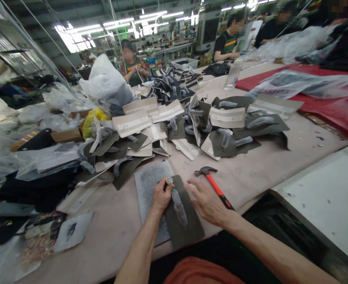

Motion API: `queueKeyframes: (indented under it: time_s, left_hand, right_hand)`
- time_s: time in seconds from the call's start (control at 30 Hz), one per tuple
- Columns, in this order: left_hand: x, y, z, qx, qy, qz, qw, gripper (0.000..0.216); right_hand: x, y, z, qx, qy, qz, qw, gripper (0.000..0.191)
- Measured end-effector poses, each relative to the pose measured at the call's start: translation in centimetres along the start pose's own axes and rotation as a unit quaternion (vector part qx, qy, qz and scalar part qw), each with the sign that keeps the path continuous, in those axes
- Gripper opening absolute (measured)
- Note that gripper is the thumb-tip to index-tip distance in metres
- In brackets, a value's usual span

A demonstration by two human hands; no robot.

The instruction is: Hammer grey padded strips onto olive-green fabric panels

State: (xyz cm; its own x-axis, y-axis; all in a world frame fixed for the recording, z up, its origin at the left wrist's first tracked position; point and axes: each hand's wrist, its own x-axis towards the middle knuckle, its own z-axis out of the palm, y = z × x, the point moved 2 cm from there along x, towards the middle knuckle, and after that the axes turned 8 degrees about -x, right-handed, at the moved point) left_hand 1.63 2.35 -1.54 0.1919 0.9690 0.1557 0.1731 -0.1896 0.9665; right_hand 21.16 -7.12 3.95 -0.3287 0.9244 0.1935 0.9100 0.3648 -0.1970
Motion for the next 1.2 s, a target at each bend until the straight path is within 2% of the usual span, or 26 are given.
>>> queueKeyframes:
  time_s: [0.07, 0.13, 0.2, 0.27, 0.33, 0.47, 0.57, 0.7, 0.8, 0.9, 1.0, 1.2]
  left_hand:
    - [0.2, -0.1, 0.2, -0.044, 0.034, -0.033, 0.998, 0.02]
    - [0.7, -0.2, 0.3, -0.114, 0.091, -0.081, 0.986, 0.024]
    - [1.4, 0.2, 0.0, -0.203, 0.184, -0.118, 0.954, 0.031]
    - [2.2, 1.2, -0.9, -0.274, 0.271, -0.128, 0.914, 0.036]
    - [3.0, 3.3, -2.4, -0.292, 0.306, -0.097, 0.901, 0.038]
    - [3.5, 8.6, -5.5, -0.202, 0.283, 0.049, 0.936, 0.039]
    - [2.7, 9.9, -5.6, -0.16, 0.256, 0.072, 0.951, 0.041]
    - [0.8, 6.7, -2.7, -0.156, 0.177, 0.004, 0.972, 0.033]
    - [-0.3, 4.0, -0.7, -0.159, 0.124, -0.033, 0.979, 0.028]
    - [-0.4, 2.8, 0.0, -0.161, 0.109, -0.052, 0.98, 0.026]
    - [0.3, 2.4, 0.4, -0.166, 0.104, -0.059, 0.979, 0.026]
    - [1.1, 0.5, 1.3, -0.156, 0.056, -0.059, 0.984, 0.025]
  right_hand:
    - [1.2, -3.1, -0.3, 0.018, -0.03, -0.142, 0.989, 0.046]
    - [2.2, -5.1, -0.1, -0.004, -0.057, -0.208, 0.976, 0.032]
    - [3.0, -5.9, 0.1, -0.042, -0.066, -0.192, 0.978, 0.017]
    - [3.7, -5.7, -0.2, -0.08, -0.07, -0.14, 0.984, 0.014]
    - [4.3, -5.2, -1.1, -0.111, -0.079, -0.082, 0.987, 0.016]
    - [4.8, -4.3, -3.5, -0.106, -0.134, 0.068, 0.983, 0.02]
    - [4.5, -4.5, -3.8, -0.055, -0.157, 0.173, 0.971, 0.026]
    - [3.5, -5.3, -2.2, 0.03, -0.115, 0.263, 0.957, 0.037]
    - [3.2, -5.5, -0.8, 0.114, -0.085, 0.294, 0.945, 0.04]
    - [3.3, -5.5, 0.2, 0.168, -0.084, 0.295, 0.937, 0.039]
    - [3.3, -5.8, 1.1, 0.166, -0.088, 0.285, 0.94, 0.039]
    - [2.4, -6.3, 2.5, 0.162, -0.117, 0.261, 0.944, 0.036]
